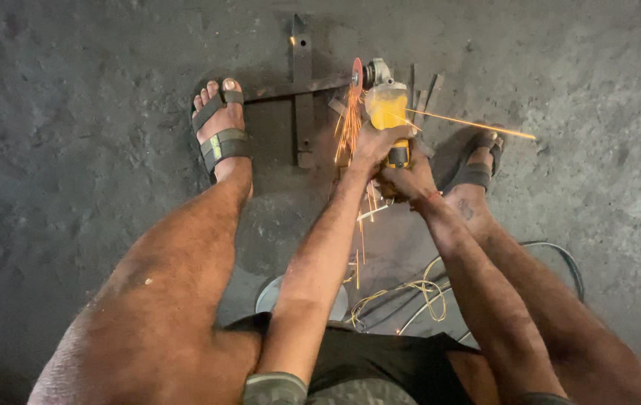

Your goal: The person uses an angle grinder to cut a long metal bar into short segments. They repeatedly position the bar, cut it, and set the cut pieces aside on the floor.

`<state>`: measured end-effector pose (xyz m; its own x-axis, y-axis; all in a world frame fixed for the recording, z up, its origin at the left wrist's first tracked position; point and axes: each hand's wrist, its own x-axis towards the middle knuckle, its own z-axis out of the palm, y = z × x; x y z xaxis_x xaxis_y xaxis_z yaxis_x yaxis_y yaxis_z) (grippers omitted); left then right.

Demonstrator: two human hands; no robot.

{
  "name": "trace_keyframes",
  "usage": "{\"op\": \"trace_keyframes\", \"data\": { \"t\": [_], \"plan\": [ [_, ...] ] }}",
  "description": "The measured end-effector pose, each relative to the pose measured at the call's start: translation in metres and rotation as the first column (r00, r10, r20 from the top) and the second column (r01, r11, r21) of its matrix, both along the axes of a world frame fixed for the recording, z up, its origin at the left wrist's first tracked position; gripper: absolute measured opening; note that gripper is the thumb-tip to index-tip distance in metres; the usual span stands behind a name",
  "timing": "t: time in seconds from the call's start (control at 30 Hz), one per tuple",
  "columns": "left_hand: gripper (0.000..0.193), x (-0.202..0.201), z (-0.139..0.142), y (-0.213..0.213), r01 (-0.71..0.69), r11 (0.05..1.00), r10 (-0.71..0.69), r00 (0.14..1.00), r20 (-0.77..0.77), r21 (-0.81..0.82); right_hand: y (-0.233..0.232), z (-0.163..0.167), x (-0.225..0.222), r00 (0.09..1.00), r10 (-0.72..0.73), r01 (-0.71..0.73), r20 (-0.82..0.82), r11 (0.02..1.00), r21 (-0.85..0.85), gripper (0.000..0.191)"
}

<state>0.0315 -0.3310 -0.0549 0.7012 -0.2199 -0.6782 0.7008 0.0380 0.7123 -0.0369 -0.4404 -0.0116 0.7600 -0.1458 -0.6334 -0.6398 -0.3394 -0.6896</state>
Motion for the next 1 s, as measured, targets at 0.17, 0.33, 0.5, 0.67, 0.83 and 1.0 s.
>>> {"op": "trace_keyframes", "data": {
  "t": [0.17, 0.33, 0.5, 0.67, 0.83, 1.0],
  "plan": [
    [0.040, 0.001, 0.010, 0.003, -0.288, 0.873, 0.178, 0.939, -0.293, -0.393, 0.001, 0.003, 0.009, 0.990, -0.089, 0.090, -0.106, 0.996, 0.003, 0.053],
    [0.039, 0.009, 0.018, 0.006, -0.262, 0.906, 0.178, 0.949, -0.261, -0.332, -0.007, -0.004, 0.019, 0.975, 0.158, -0.157, 0.155, 0.987, -0.018, 0.039],
    [0.042, 0.010, 0.016, 0.004, -0.242, 0.922, 0.168, 0.954, -0.250, -0.304, -0.005, -0.003, 0.016, 0.993, -0.066, 0.071, -0.098, 0.997, 0.041, 0.034],
    [0.049, -0.005, 0.011, 0.003, -0.033, 0.998, 0.031, 0.999, -0.019, -0.061, 0.001, 0.005, 0.005, 0.991, -0.058, 0.062, -0.118, 0.998, 0.031, 0.033],
    [0.051, -0.016, 0.008, 0.002, -0.319, 0.868, 0.319, 0.945, -0.065, -0.381, 0.001, 0.003, 0.001, 1.000, 0.006, -0.006, -0.003, 0.993, 0.117, 0.050],
    [0.049, -0.006, 0.013, 0.009, -0.285, 0.918, 0.258, 0.957, -0.132, -0.277, -0.001, -0.009, 0.009, 0.995, -0.052, 0.058, -0.091, 0.996, 0.064, 0.061]
  ]
}}
